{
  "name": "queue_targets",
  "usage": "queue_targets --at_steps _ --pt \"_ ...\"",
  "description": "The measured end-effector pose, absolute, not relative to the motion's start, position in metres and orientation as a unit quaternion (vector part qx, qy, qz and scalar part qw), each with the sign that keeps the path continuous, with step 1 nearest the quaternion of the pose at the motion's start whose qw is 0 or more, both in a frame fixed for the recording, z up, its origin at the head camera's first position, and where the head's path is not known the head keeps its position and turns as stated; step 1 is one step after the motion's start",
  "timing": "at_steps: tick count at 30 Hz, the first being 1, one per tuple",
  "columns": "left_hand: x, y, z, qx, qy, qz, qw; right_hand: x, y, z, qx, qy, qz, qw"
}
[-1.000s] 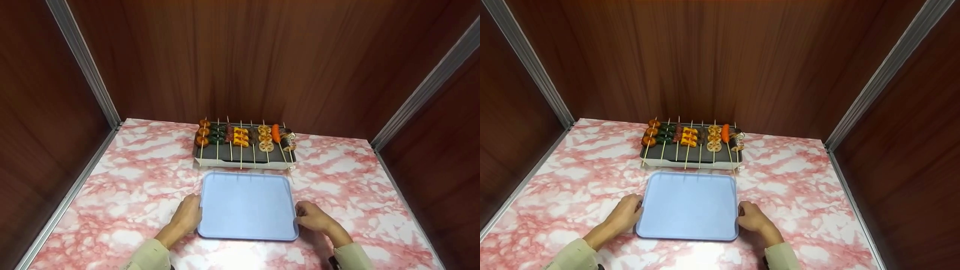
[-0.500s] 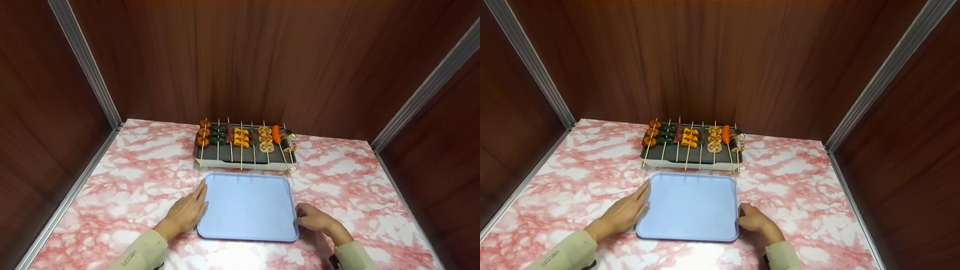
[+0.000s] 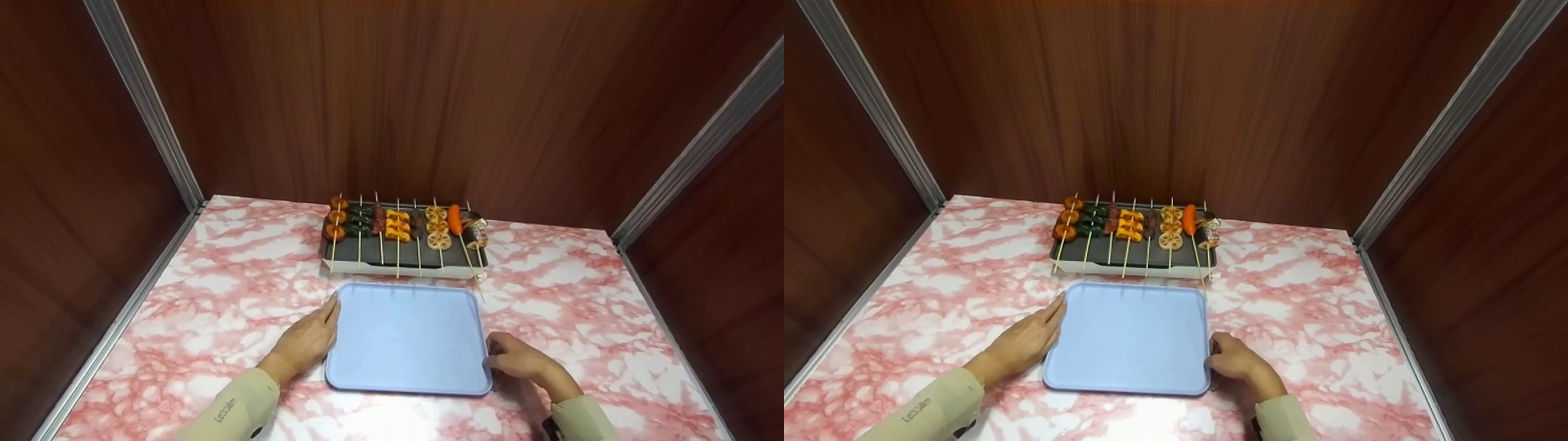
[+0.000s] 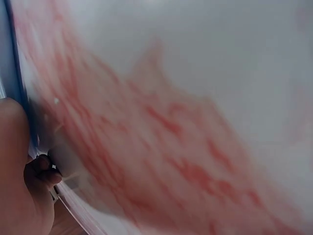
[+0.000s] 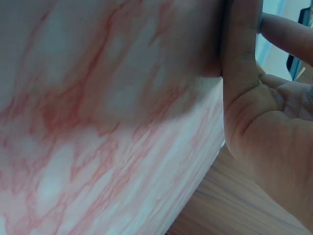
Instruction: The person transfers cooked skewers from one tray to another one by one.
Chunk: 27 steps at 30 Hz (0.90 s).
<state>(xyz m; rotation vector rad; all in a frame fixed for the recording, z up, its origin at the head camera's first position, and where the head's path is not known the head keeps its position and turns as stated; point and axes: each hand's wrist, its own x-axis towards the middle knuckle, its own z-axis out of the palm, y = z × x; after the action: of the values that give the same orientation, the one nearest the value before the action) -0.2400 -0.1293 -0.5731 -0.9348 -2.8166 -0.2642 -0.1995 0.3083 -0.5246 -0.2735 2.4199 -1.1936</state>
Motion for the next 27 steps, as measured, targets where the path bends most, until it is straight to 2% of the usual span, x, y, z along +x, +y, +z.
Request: queue_targets --at_steps 9,15,21,27 --pt "-0.239 -0.127 -0.571 -0.308 -0.944 -0.087 0.085 -0.202 0.311 -0.523 -0.116 0.879 -0.413 0.210" --pt "-0.236 -0.127 -0.572 -0.302 -0.946 -0.084 0.086 -0.207 0.315 -0.512 -0.169 0.910 -0.343 0.159" --pt "-0.236 -0.128 -0.572 -0.300 -0.946 -0.092 0.080 -0.213 0.325 -0.490 -0.154 0.887 -0.401 0.169" --pt "-0.237 -0.127 -0.568 -0.299 -0.946 -0.109 0.060 -0.229 0.331 -0.471 -0.141 0.895 -0.405 0.121"
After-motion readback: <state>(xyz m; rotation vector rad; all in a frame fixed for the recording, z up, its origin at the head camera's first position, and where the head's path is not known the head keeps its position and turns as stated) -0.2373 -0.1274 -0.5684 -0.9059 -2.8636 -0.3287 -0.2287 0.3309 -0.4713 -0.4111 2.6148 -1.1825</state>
